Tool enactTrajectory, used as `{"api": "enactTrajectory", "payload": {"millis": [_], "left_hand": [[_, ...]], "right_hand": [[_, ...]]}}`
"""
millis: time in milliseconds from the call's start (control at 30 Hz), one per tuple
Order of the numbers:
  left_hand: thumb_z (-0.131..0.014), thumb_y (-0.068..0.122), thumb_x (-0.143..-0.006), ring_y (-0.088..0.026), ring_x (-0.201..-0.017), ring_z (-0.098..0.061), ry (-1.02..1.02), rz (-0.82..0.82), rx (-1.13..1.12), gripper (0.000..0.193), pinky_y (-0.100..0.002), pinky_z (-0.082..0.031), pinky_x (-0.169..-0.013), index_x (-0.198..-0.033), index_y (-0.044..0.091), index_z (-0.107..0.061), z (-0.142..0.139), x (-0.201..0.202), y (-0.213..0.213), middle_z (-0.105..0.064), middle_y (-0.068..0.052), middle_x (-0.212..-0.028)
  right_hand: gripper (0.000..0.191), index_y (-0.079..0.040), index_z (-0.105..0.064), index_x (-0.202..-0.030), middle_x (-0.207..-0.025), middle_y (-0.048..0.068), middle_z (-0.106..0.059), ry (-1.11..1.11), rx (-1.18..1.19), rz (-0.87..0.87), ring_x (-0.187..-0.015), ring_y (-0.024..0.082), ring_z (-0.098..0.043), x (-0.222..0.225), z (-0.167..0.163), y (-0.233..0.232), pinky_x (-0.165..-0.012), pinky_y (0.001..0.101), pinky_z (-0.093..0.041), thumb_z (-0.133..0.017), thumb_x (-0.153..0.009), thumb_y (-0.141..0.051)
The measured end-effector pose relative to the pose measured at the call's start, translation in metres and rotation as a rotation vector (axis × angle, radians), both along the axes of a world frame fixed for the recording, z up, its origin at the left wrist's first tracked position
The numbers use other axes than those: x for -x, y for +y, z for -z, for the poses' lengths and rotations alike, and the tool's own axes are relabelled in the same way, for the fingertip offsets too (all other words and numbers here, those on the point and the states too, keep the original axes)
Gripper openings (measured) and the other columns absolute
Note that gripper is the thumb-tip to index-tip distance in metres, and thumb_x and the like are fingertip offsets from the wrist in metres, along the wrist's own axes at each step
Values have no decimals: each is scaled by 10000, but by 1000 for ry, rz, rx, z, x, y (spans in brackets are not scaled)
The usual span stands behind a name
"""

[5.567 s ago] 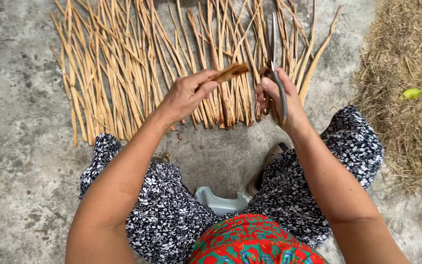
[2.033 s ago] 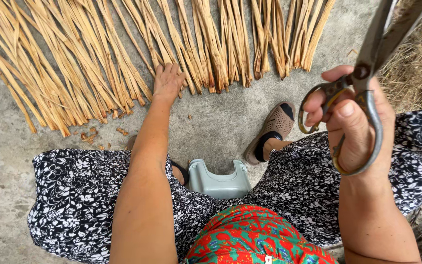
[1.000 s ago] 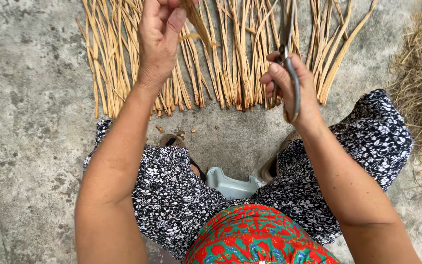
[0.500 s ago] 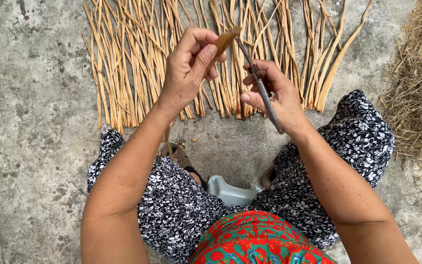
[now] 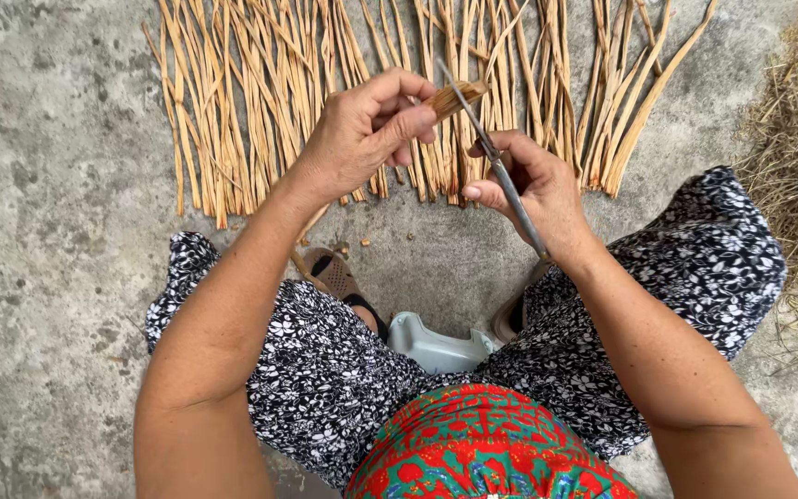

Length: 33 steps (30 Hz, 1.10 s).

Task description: The person sits on a small stool and uses shears to trim the ends of numerous dried sticks laid out on the concrete floor. They pick up each stick, cut the tip, and place it back in the pile, repeating the process continuously.

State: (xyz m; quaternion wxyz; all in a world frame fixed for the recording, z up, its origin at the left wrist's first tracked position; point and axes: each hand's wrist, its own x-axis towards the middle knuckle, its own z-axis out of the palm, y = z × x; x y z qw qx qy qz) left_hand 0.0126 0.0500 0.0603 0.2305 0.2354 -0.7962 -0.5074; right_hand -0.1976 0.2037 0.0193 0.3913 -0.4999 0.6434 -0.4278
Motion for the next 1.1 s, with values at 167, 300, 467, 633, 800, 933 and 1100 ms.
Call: {"api": "enactTrajectory", "payload": {"millis": [167,300,467,633,800,933,1100], "left_hand": [[-600,283,-1015,-77,-678,-719,-455,86,-338,241,-228,-634,-599,-1069,66,-691,19,-29,2,-757,-41,-832],[-563,337,-1011,-121,-648,-749,-830,257,-382,303,-299,-624,-602,-1034,68,-701,49,-38,8,-776,-49,-811],[-565,318,-1014,-164,-646,-748,-1015,353,-455,301,-333,-605,-617,-1040,57,-712,90,-34,34,-787,-75,-815],[-581,265,-989,-147,-706,-701,-1072,142,-504,240,-320,-616,-633,-1135,100,-676,115,-56,17,-748,-84,-911],[-657,227,-974,-139,-674,-596,-1102,-388,-68,271,-297,-531,-609,-1231,143,-646,142,-106,-53,-674,-53,-932],[-597,231,-1072,-202,-776,-666,-1300,-593,-182,250,-371,-612,-708,-1184,23,-679,185,-132,-77,-700,-146,-1003],[-635,106,-928,-255,-848,-712,-1302,-405,-302,427,-399,-560,-763,-1354,147,-628,236,-116,-47,-760,-171,-1146]], "right_hand": [[338,-75,-663,-1151,-830,-67,-577,-252,25,-93,-712,38,-506,-15,40,18,-598,211,-416,-796,-944,-306],[262,-89,-683,-1026,-628,-47,-501,-528,-393,-113,-452,53,-424,-37,75,37,-392,237,-329,-741,-914,-318],[264,-95,-662,-957,-579,-34,-514,-601,-729,-115,-376,75,-452,-41,105,57,-327,259,-343,-716,-907,-348],[305,-69,-646,-940,-567,-29,-534,-504,-759,-203,-376,76,-478,-38,113,52,-334,243,-360,-726,-922,-364],[297,-127,-638,-1045,-617,-33,-557,-550,-636,-130,-411,73,-498,-29,96,29,-369,231,-397,-693,-915,-389],[318,-115,-643,-1084,-676,-26,-565,-531,-551,-49,-519,56,-542,-24,83,15,-453,220,-456,-669,-961,-408],[331,-111,-640,-1090,-656,-14,-566,-521,-484,-34,-495,76,-522,-24,78,3,-438,233,-433,-672,-949,-409]]}}
